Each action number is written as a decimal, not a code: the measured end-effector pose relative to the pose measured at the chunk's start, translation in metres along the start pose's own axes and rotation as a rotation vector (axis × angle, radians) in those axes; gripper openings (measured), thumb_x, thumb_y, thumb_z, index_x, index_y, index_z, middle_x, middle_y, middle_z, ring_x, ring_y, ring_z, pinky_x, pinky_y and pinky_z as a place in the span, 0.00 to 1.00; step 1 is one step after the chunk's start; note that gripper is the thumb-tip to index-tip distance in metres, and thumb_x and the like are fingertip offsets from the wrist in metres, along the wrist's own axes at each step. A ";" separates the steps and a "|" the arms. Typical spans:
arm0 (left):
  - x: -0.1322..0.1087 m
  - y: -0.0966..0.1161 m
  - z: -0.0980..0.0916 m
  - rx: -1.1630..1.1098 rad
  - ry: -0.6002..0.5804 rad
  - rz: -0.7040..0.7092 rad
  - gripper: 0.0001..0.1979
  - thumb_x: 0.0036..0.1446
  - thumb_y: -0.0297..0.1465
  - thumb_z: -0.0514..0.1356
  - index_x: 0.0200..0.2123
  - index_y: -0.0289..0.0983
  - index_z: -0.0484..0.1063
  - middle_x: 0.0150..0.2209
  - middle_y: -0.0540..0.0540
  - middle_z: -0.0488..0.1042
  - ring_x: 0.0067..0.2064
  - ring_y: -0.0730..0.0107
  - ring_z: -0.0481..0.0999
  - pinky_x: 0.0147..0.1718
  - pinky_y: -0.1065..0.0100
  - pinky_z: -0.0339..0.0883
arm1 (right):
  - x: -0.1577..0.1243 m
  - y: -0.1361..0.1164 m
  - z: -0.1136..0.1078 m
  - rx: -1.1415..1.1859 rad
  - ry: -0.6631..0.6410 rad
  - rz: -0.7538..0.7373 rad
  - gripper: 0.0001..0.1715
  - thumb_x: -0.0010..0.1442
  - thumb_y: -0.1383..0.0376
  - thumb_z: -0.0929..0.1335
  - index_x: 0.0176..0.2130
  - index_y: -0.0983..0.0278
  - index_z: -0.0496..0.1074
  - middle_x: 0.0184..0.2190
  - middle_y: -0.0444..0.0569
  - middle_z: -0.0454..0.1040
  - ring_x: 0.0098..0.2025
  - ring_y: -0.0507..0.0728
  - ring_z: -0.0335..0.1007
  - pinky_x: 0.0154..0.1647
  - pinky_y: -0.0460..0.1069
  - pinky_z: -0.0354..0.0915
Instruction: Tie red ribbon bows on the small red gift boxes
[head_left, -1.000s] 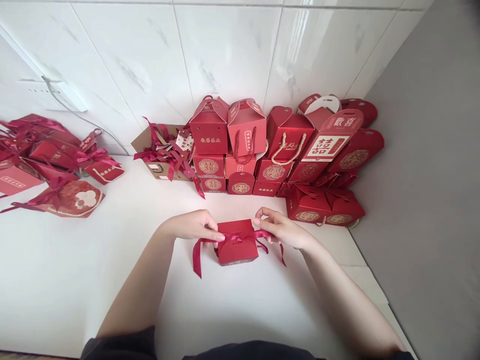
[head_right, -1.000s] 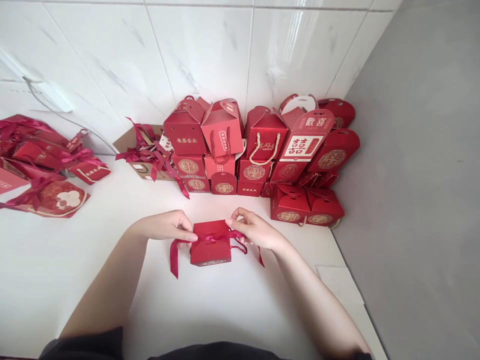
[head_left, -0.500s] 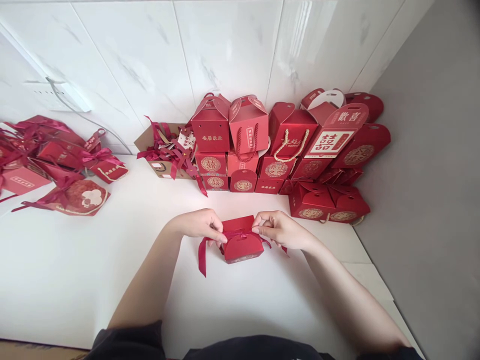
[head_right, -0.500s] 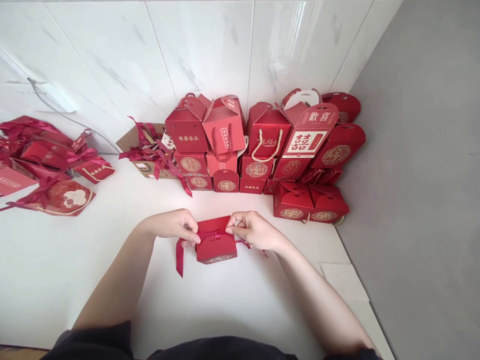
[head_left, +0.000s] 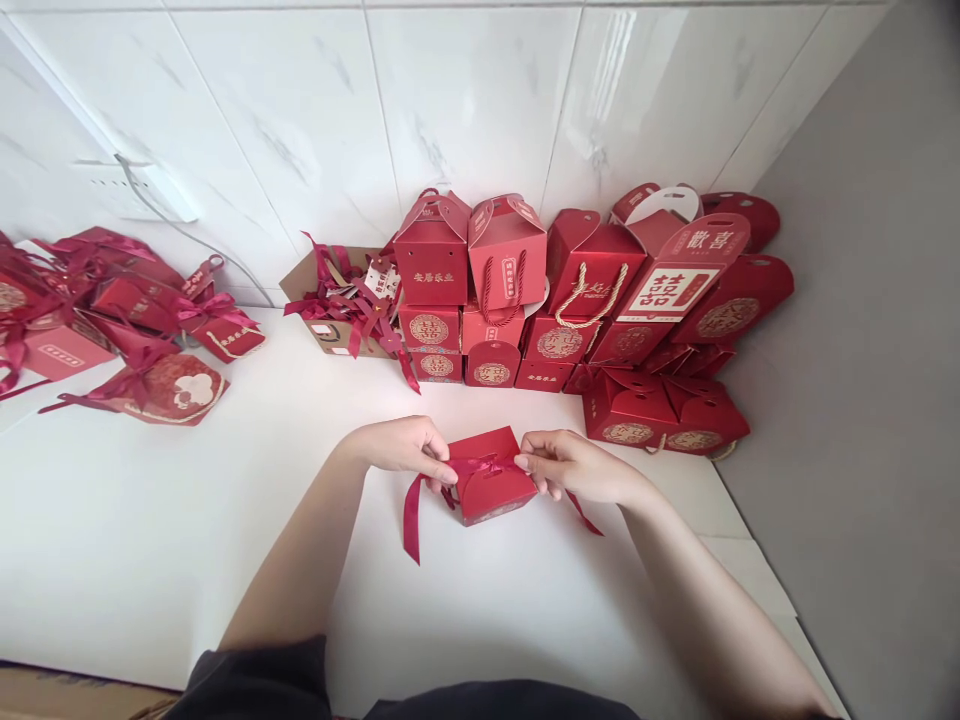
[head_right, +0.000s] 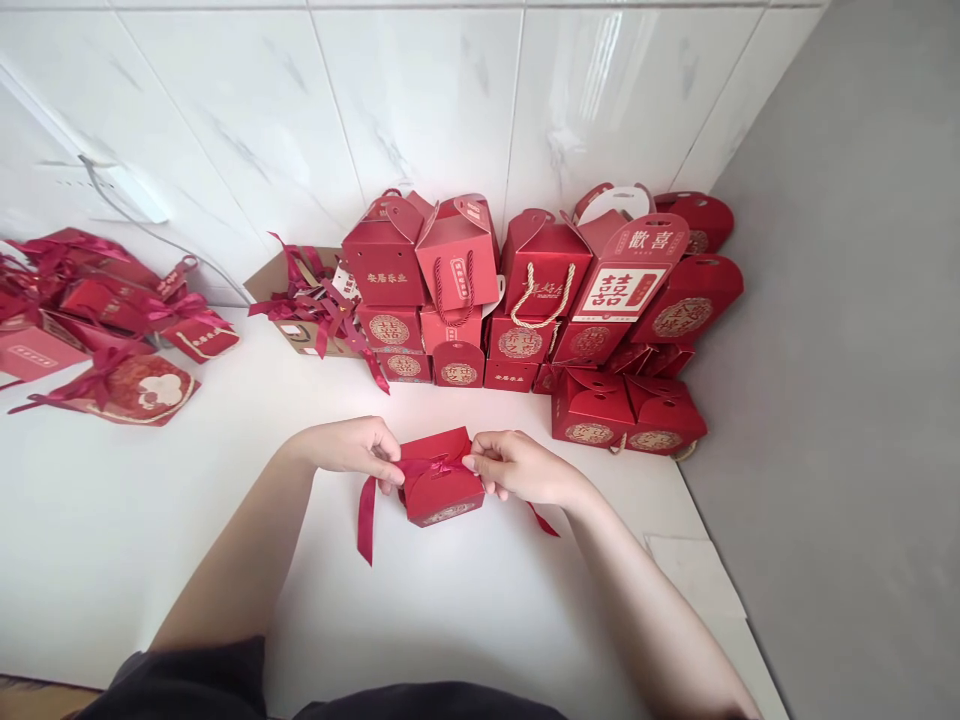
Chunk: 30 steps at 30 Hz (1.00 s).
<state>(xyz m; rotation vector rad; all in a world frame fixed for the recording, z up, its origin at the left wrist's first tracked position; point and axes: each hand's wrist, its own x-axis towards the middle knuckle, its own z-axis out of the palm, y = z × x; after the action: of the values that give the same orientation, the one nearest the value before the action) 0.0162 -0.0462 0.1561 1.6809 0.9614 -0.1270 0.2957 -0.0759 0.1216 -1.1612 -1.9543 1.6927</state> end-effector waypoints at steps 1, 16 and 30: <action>-0.001 0.002 0.001 -0.011 0.008 -0.010 0.17 0.52 0.45 0.63 0.27 0.35 0.78 0.29 0.46 0.79 0.34 0.70 0.75 0.33 0.73 0.63 | 0.000 -0.001 0.000 0.007 -0.012 -0.008 0.22 0.64 0.49 0.63 0.29 0.64 0.65 0.21 0.42 0.68 0.20 0.48 0.61 0.23 0.45 0.59; 0.004 0.018 0.019 0.224 0.266 0.005 0.29 0.39 0.51 0.68 0.20 0.37 0.54 0.21 0.56 0.49 0.24 0.77 0.47 0.22 0.70 0.42 | 0.007 -0.003 0.016 0.196 -0.098 0.007 0.20 0.59 0.49 0.68 0.31 0.64 0.67 0.14 0.38 0.66 0.14 0.47 0.58 0.14 0.42 0.57; 0.000 0.007 0.007 0.090 0.088 0.008 0.20 0.48 0.48 0.64 0.23 0.35 0.75 0.24 0.50 0.68 0.26 0.76 0.61 0.23 0.71 0.52 | 0.003 0.005 -0.008 0.041 -0.100 -0.029 0.24 0.60 0.47 0.66 0.28 0.65 0.68 0.24 0.47 0.74 0.26 0.52 0.70 0.31 0.48 0.67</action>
<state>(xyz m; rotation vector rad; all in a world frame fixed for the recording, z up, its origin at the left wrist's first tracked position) 0.0235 -0.0524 0.1594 1.7855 1.0274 -0.0922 0.3006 -0.0686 0.1184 -1.0478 -1.9745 1.7987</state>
